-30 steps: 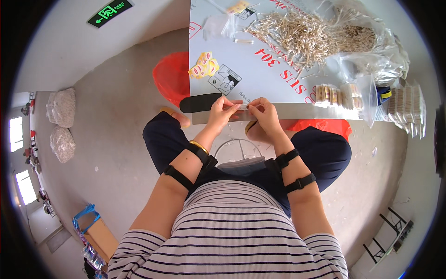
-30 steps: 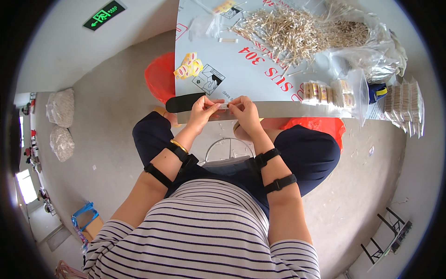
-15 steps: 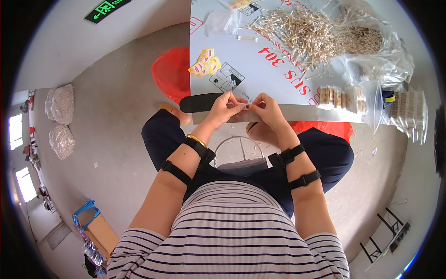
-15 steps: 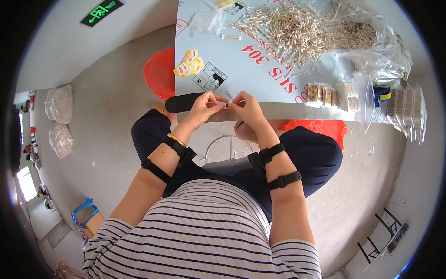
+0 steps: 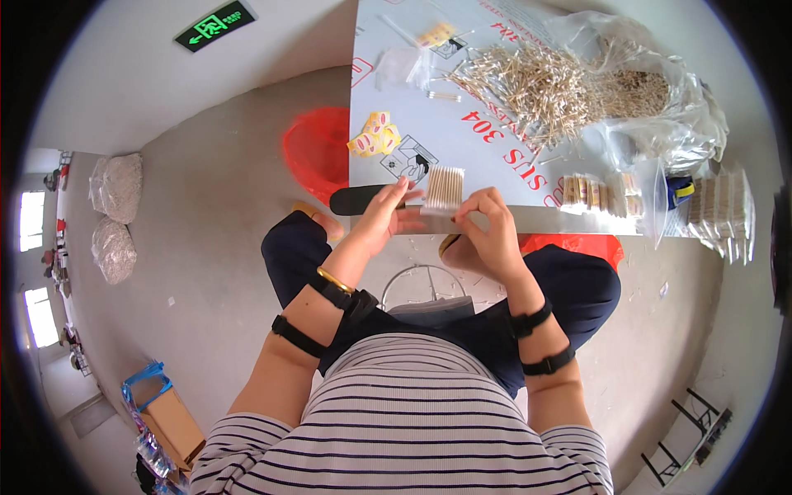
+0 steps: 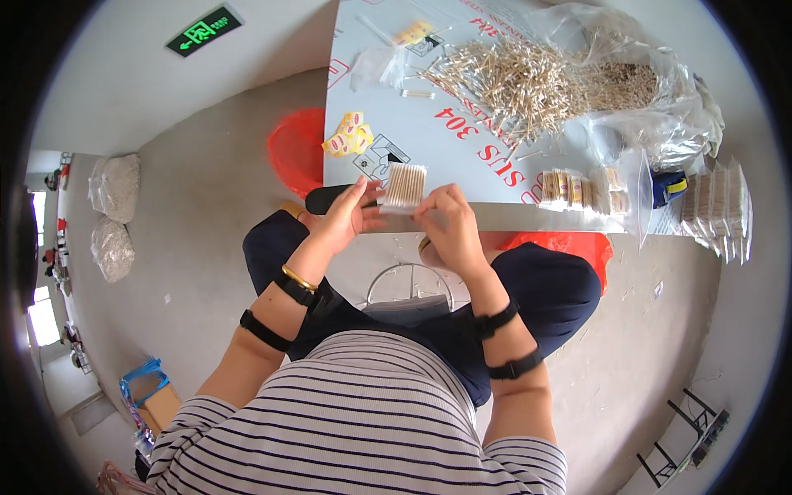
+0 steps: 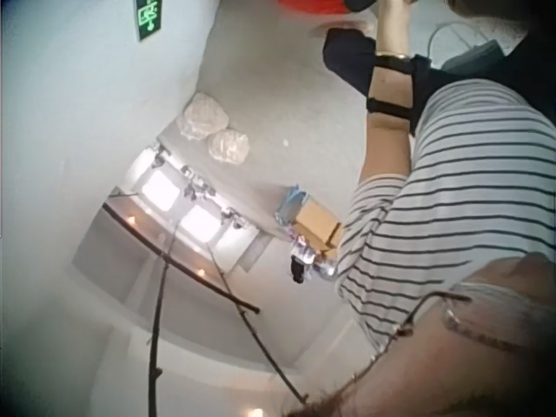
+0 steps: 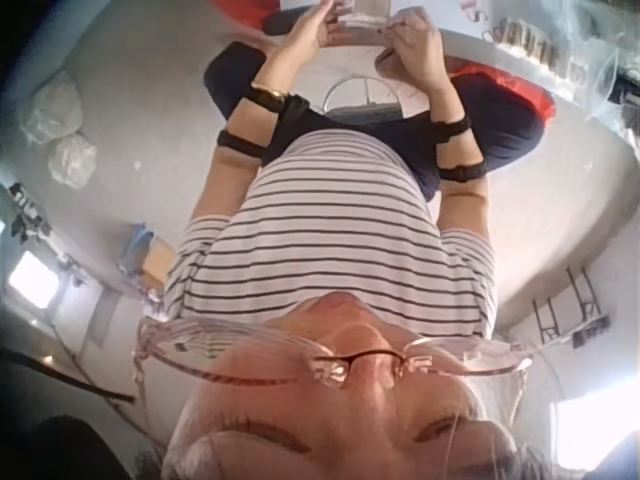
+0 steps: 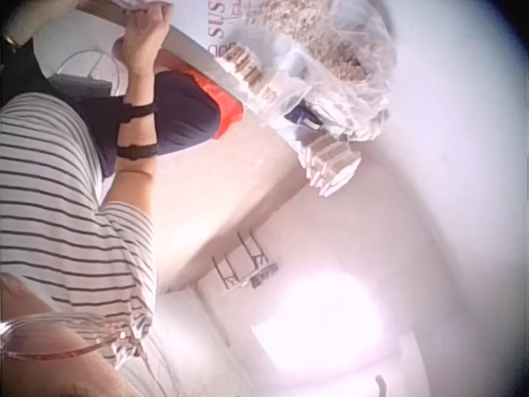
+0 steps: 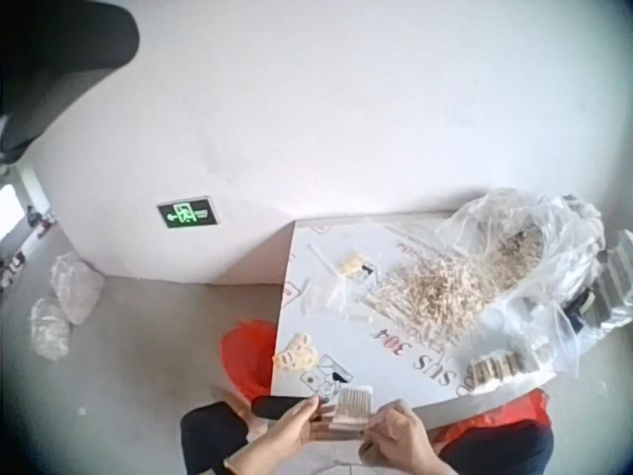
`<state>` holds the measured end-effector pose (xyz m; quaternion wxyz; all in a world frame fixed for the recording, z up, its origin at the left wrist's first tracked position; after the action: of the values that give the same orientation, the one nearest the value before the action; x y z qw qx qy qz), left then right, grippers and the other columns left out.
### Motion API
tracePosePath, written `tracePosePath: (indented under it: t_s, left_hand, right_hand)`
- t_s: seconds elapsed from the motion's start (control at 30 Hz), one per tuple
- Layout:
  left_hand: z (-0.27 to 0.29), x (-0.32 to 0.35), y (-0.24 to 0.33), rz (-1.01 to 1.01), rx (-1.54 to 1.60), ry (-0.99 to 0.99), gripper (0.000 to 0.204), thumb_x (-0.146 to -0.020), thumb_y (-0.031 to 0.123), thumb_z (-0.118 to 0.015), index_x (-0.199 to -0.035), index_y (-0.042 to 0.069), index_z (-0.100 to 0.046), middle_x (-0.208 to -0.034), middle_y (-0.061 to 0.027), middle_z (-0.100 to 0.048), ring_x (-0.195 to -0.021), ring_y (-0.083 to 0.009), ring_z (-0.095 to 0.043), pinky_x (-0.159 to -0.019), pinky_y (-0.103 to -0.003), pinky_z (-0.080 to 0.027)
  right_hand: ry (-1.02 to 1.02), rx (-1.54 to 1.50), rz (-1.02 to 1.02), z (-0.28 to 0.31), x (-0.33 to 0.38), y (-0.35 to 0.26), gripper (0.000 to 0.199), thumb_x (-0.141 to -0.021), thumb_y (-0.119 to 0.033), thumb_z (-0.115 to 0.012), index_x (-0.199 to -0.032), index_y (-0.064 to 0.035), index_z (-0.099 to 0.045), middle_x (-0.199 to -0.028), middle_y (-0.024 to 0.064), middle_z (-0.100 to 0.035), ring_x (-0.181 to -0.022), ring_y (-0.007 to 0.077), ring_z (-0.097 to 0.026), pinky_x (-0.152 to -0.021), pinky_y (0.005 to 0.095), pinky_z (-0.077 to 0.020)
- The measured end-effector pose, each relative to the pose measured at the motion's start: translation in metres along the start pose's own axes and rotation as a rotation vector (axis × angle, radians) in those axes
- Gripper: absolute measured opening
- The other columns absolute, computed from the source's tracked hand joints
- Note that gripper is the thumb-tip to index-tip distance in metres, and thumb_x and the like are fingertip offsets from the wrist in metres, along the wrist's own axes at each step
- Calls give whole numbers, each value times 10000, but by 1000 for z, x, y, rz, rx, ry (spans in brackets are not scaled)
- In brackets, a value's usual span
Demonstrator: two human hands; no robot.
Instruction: The person packs a bundle of cotton swabs into a plastic bag and sets it aside. They then gather loose cotton swabs from a pile and arrange them into a neat row on the table.
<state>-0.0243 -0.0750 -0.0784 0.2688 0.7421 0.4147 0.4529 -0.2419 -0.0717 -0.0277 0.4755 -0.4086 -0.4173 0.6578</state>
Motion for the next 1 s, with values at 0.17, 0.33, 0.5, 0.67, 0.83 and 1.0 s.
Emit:
tracePosePath:
  t_s: [0.17, 0.33, 0.5, 0.67, 0.83, 1.0]
  left_hand:
    - [-37, 39, 28, -61, -4, -151, 469, -1007, 330, -743, -1353, 42, -612, -1208, -61, -704, -1084, -129, -689, -918, -275, -559]
    - [-74, 81, 59, -425, -118, -230, 346, -979, 101, -769, -1292, 0, -662, -1132, -9, -729, -1055, -74, -668, -948, -256, -532]
    - [-104, 126, 95, -707, -512, -237, 322, -947, 28, -749, -1269, 34, -727, -1254, -93, -762, -1116, -141, -711, -976, -303, -553]
    - [-123, 142, 104, -784, -573, -279, 383, -880, -54, -753, -1253, 33, -734, -1255, -101, -754, -1212, -231, -708, -1038, -356, -563]
    - [-134, 154, 112, -1028, -735, -234, 399, -813, -87, -751, -1163, 99, -789, -1306, -75, -719, -1290, -277, -655, -1026, -375, -575]
    - [-135, 159, 113, -999, -740, -247, 382, -800, -56, -778, -1153, 91, -791, -1366, -107, -673, -1298, -274, -624, -1054, -380, -533]
  right_hand:
    - [-88, 200, 215, 3, 29, -64, 206, -805, 80, -781, -947, -52, -712, -1038, 95, -636, -954, 259, -683, -826, 347, -568]
    - [87, 186, 290, 10, 46, -86, 199, -803, 58, -817, -919, -69, -717, -1025, 63, -654, -892, 229, -696, -707, 341, -577]
    - [91, -177, 259, 24, 57, -104, 250, -847, -21, -840, -1057, -44, -707, -1097, 72, -586, -923, 169, -628, -721, 279, -544]
    - [76, -268, 293, 34, 60, -122, 438, -852, -114, -857, -1238, -44, -663, -1212, 94, -560, -1115, 223, -588, -975, 351, -494]
    - [101, -186, 332, 41, 68, -139, 445, -843, -148, -863, -1237, -50, -680, -1227, 103, -576, -1191, 249, -568, -1030, 376, -468]
    - [127, -139, 371, 47, 69, -147, 408, -850, -169, -858, -1210, -48, -709, -1234, 112, -583, -1185, 254, -577, -1019, 381, -477]
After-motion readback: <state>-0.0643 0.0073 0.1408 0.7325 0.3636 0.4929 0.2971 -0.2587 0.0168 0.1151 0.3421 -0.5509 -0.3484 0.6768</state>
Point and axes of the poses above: each hand's wrist, its own x-axis away from the middle knuckle, its own z-axis out of the back of the hand, y = z × x, the point moved 4 cm from there along -x, towards the middle knuckle
